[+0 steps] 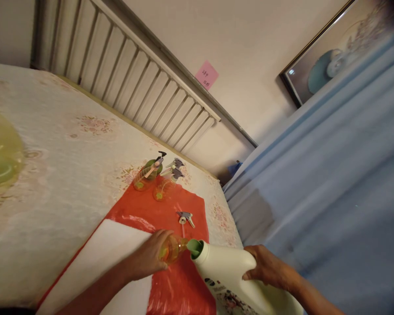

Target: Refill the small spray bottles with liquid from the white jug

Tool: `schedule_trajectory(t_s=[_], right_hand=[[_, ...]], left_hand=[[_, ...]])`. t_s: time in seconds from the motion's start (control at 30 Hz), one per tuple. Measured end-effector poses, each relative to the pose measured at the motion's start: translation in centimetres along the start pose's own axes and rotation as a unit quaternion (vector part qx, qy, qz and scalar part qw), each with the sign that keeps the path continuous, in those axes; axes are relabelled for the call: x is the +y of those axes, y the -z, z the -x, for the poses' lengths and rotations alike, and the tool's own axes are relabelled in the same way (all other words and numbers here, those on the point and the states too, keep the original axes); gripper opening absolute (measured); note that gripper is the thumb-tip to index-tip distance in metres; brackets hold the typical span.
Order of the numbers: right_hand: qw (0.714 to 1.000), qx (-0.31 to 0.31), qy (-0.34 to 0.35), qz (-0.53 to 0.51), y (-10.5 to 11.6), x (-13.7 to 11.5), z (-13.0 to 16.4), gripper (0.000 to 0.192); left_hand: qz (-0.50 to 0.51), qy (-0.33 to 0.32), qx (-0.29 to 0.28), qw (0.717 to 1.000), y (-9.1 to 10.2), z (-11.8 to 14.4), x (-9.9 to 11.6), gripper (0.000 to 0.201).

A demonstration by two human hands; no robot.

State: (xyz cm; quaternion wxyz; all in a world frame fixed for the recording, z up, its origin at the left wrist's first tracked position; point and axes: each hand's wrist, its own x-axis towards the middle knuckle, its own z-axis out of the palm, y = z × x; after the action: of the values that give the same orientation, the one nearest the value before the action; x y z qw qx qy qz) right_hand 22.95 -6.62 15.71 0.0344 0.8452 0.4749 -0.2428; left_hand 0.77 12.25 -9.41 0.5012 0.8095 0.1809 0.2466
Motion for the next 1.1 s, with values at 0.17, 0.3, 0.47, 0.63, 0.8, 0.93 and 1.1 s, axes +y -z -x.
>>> schedule_trajectory(t_s=[0.17, 0.3, 0.47, 0.63, 0.8, 0.93, 1.1], right_hand=[[1.000, 0.005, 0.002, 0.004, 0.0, 0.0, 0.0, 0.026], [1.000, 0.007, 0.000, 0.003, -0.1, 0.0, 0.0, 0.027], [1.000, 0.009, 0.008, -0.009, -0.2, 0.3, -0.1, 0.027], [1.000, 0.007, 0.008, -0.015, -0.4, 0.1, 0.1, 0.028], [0.999, 0.001, -0.001, -0.045, -0.9, 0.1, 0.1, 0.030], [0.996, -0.007, -0.005, -0.085, -1.4, 0.7, -0.1, 0.032], [0.994, 0.001, -0.004, -0.107, -2.2, 1.8, -0.4, 0.026]], left_hand=[[-0.003, -0.007, 0.012, 1.000, -0.3, -0.1, -0.6, 0.082], [-0.001, -0.009, 0.010, 1.000, -0.4, 0.0, -0.8, 0.083], [0.001, -0.007, 0.011, 1.000, -0.3, 0.0, -0.8, 0.084], [0.014, -0.001, 0.017, 1.000, -0.3, 0.0, -0.7, 0.083], [0.020, -0.003, 0.029, 0.999, -0.5, 0.0, -0.8, 0.085], [0.027, -0.005, 0.042, 0.999, -0.9, -0.2, -1.4, 0.085], [0.042, 0.003, 0.056, 0.998, -1.4, -0.4, -1.9, 0.087]])
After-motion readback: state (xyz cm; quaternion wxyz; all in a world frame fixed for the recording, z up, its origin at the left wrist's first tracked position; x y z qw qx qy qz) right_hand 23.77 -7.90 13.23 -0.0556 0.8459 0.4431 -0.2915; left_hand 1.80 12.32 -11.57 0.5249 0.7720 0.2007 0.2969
